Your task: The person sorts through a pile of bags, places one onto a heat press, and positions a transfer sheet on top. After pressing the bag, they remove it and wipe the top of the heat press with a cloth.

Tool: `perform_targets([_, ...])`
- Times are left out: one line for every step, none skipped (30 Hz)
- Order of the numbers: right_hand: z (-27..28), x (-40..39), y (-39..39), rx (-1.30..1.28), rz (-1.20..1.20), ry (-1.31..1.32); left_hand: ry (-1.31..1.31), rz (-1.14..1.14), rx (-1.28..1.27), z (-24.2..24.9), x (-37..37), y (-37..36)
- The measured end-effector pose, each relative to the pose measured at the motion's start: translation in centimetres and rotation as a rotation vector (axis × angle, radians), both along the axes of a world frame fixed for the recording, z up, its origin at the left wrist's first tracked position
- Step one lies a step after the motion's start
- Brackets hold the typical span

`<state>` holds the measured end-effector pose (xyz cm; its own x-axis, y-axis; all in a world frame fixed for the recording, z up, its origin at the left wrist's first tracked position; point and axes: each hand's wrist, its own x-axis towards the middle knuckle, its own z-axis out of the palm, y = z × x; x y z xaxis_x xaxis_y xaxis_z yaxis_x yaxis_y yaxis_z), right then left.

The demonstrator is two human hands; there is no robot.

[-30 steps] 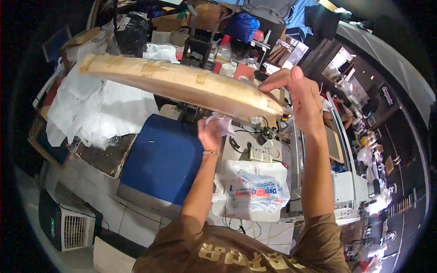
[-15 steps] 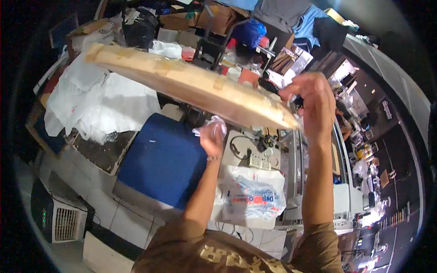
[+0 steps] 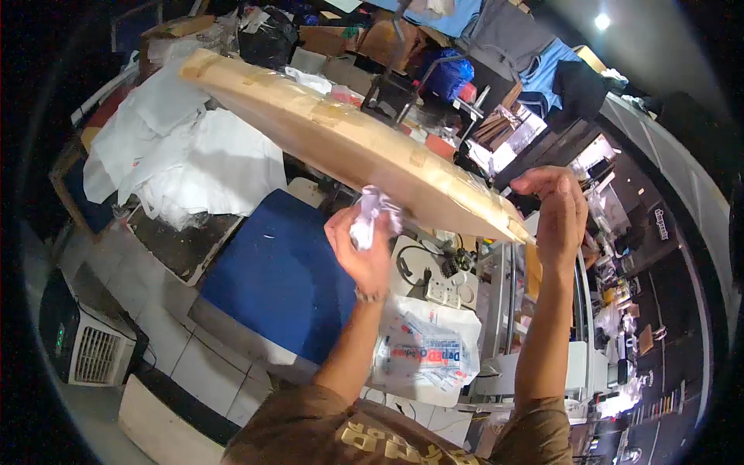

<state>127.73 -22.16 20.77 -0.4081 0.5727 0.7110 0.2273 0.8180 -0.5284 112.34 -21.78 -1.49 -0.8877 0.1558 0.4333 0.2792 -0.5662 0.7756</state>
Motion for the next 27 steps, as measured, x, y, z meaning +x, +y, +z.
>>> perform_targets([-0.1,-0.6,-0.2,-0.028,0.016,0.017,0.035,0.042,0.084,2.8,0.2,-2.3])
perform_targets([-0.2,-1.1,-0.2,-0.057,0.034,0.033,0.126,0.055,0.166,4.9,0.1,-3.7])
perform_targets([-0.3,-1.4,-0.2,-0.058,0.045,0.030,0.219,0.073,0.248,6.1,0.1,-4.4])
perform_targets([-0.5,-1.7,-0.1,-0.106,0.083,0.052,0.254,0.067,0.280,6.6,-0.2,-3.7])
perform_targets([-0.6,-1.9,-0.1,-0.156,0.121,0.073,0.183,0.075,0.282,6.4,-0.2,-2.0])
perform_targets([-0.6,-1.9,-0.2,-0.170,0.092,0.058,0.138,0.164,0.239,5.0,-0.6,0.4])
perform_targets([-0.5,-1.9,0.1,-0.159,0.102,0.056,0.091,0.248,0.201,3.1,-0.8,3.0])
perform_targets([-0.5,-1.8,0.3,-0.132,0.107,0.087,0.036,0.260,0.120,1.1,-1.2,4.7])
perform_targets([-0.4,-1.6,0.3,-0.108,0.108,0.118,0.045,0.225,0.008,-1.2,-1.8,5.9])
perform_targets([0.0,-1.4,0.3,-0.164,0.125,0.112,-0.021,0.126,-0.060,-5.1,-2.1,8.5])
perform_targets([0.1,-1.2,0.2,-0.168,0.126,0.107,-0.089,0.030,-0.133,-9.1,-2.0,11.1])
perform_targets([-0.1,-1.1,0.1,-0.168,0.113,0.091,-0.249,-0.120,-0.080,-12.2,-1.4,12.6])
perform_targets([0.0,-1.0,0.3,-0.163,0.107,0.072,-0.410,-0.263,-0.017,-13.7,-1.5,13.3])
perform_targets([0.0,-0.9,0.8,-0.044,0.067,0.041,-0.326,-0.083,-0.079,-11.7,-2.8,11.3])
perform_targets([-0.3,-0.7,0.7,-0.113,0.093,0.143,-0.470,-0.125,0.048,-9.5,-3.2,9.4])
perform_targets([-0.4,-0.5,0.3,-0.137,0.061,0.177,-0.545,-0.171,0.153,-6.4,-3.5,6.4])
perform_targets([-0.3,-0.4,0.4,-0.158,0.034,0.211,-0.615,-0.215,0.264,-3.2,-4.0,4.0])
perform_targets([-0.4,-0.2,0.8,-0.162,0.037,0.212,-0.484,-0.200,0.337,-0.3,-4.0,2.1])
perform_targets([-0.5,0.2,1.3,-0.166,0.050,0.207,-0.353,-0.187,0.403,2.0,-4.0,0.4])
perform_targets([-0.6,0.4,1.8,-0.168,0.067,0.201,-0.060,0.006,0.262,3.6,-4.7,-0.6])
perform_targets([-0.7,0.5,2.2,-0.168,0.077,0.198,0.106,0.083,0.193,5.7,-5.1,-1.7])
perform_targets([-0.8,0.7,2.3,-0.205,0.081,0.200,0.116,0.160,0.220,5.9,-5.2,-0.5])
perform_targets([-1.2,0.9,2.2,-0.245,0.080,0.201,0.124,0.233,0.244,5.4,-5.4,1.4])
perform_targets([-1.8,1.0,2.3,-0.263,0.026,0.242,-0.008,0.284,0.155,3.3,-5.6,4.4])
perform_targets([-1.8,0.8,2.1,-0.257,0.035,0.240,-0.086,0.277,0.047,0.4,-6.1,7.0])
perform_targets([-1.9,0.7,1.7,-0.240,-0.003,0.197,-0.384,-0.056,0.179,-3.6,-6.0,9.9])
perform_targets([-1.9,0.6,1.3,-0.224,-0.044,0.154,-0.505,-0.264,0.162,-6.0,-6.2,10.6])
